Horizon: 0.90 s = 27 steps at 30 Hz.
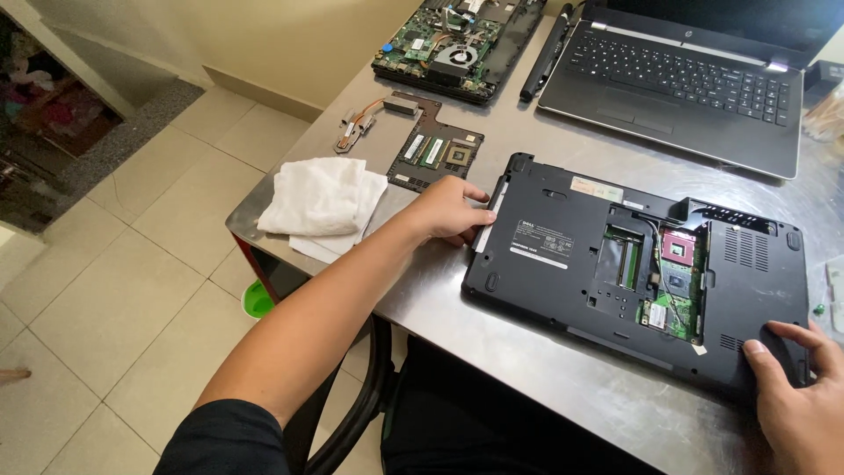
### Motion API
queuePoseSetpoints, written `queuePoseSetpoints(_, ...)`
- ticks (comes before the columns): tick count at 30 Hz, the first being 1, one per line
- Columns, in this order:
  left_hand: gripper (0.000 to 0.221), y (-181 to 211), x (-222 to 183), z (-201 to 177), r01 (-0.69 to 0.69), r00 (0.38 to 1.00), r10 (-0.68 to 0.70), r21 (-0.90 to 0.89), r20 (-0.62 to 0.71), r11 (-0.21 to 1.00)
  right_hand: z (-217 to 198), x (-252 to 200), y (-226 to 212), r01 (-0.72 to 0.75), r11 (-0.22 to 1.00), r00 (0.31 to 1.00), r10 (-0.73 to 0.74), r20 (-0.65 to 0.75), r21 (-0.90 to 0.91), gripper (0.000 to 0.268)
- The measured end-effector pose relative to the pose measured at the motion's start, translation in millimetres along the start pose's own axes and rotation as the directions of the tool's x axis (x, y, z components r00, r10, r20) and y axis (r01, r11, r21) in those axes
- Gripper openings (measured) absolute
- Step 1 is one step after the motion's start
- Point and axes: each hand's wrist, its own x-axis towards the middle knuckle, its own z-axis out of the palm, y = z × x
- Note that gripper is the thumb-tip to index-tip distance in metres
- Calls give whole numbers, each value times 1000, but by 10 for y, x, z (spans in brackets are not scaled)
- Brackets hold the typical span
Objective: Repairing a laptop by installing a CPU, connecting internal cables, and assembling the chassis.
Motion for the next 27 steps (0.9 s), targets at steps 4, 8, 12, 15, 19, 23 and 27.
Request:
queuePoseSetpoints(4,49,122,-87,-14,9,1000,-9,13,-3,1000,-34,5,-47,19,999,1000,-19,6,-46,31)
queuePoseSetpoints(8,66,172,44,-11,27,1000,-28,77,14,997,-4,-5,-26,-2,1000,1000,2,-1,-20,32)
queuePoseSetpoints(12,61,23,607,41,-109,979,158,327,-129,939,9,2,55,32,999,999,-32,-8,-20,31)
queuePoseSetpoints(15,34,32,742,56,-139,959,211,334,-191,932,-24,-9,-53,35,998,999,-36,-12,-59,30)
queuePoseSetpoints(19,17,165,435,4,-96,980,95,3,-176,995,-13,-2,1,45,997,999,-46,-15,-57,30)
queuePoseSetpoints(23,10,31,593,7,-169,970,151,-83,-190,982,1,13,161,104,993,995,-105,-1,-45,31)
queuePoseSetpoints(27,8,-18,674,-3,-209,967,182,-146,-180,967,6,13,181,94,994,996,-94,-4,-57,30)
